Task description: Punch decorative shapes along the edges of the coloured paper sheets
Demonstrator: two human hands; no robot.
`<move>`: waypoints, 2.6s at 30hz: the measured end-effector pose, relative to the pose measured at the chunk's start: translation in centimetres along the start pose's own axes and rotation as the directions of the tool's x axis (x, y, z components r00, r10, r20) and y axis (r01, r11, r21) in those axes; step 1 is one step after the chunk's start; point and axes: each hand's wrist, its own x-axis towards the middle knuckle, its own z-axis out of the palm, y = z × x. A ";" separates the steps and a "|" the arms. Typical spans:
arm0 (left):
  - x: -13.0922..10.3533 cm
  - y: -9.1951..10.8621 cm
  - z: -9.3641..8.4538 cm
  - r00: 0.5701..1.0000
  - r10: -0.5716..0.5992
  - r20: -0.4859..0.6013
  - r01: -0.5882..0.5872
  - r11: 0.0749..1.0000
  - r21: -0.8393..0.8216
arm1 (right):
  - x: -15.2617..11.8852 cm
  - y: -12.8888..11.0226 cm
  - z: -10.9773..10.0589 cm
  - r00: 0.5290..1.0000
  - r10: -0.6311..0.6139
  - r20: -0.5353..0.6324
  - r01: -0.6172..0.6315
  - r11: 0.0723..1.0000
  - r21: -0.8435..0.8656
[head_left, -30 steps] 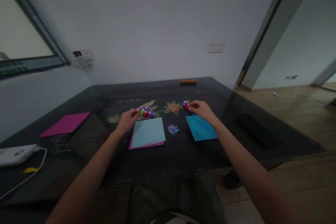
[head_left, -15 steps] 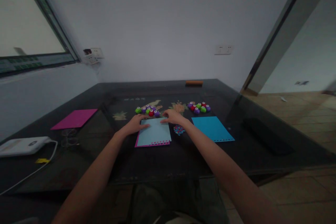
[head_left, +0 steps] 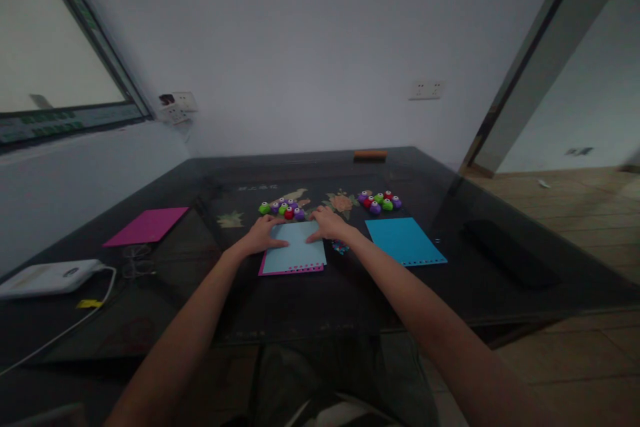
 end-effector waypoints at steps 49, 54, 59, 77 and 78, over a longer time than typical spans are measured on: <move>-0.1 2.7 -0.7 0.981 -0.196 -0.017 0.102 0.582 -0.807 | 0.8 1.8 -2.6 0.914 0.344 -0.214 -0.014 0.554 0.833; -0.1 4.2 -0.1 0.991 -0.130 0.021 0.094 0.591 -0.801 | -0.4 2.3 -4.4 0.866 0.401 -0.299 0.081 0.478 0.875; 1.1 7.3 -0.8 0.997 -0.033 -0.066 -0.031 0.626 -0.779 | -4.6 2.3 -6.8 0.904 0.396 -0.163 0.019 0.344 0.939; 1.6 12.8 0.9 0.942 -0.118 -0.315 -0.148 0.695 -0.704 | -10.2 3.8 -6.2 0.930 0.367 -0.029 -0.062 0.234 0.970; 1.6 12.8 0.8 0.944 -0.120 -0.307 -0.145 0.684 -0.715 | -10.2 3.8 -6.1 0.931 0.365 -0.026 -0.068 0.242 0.968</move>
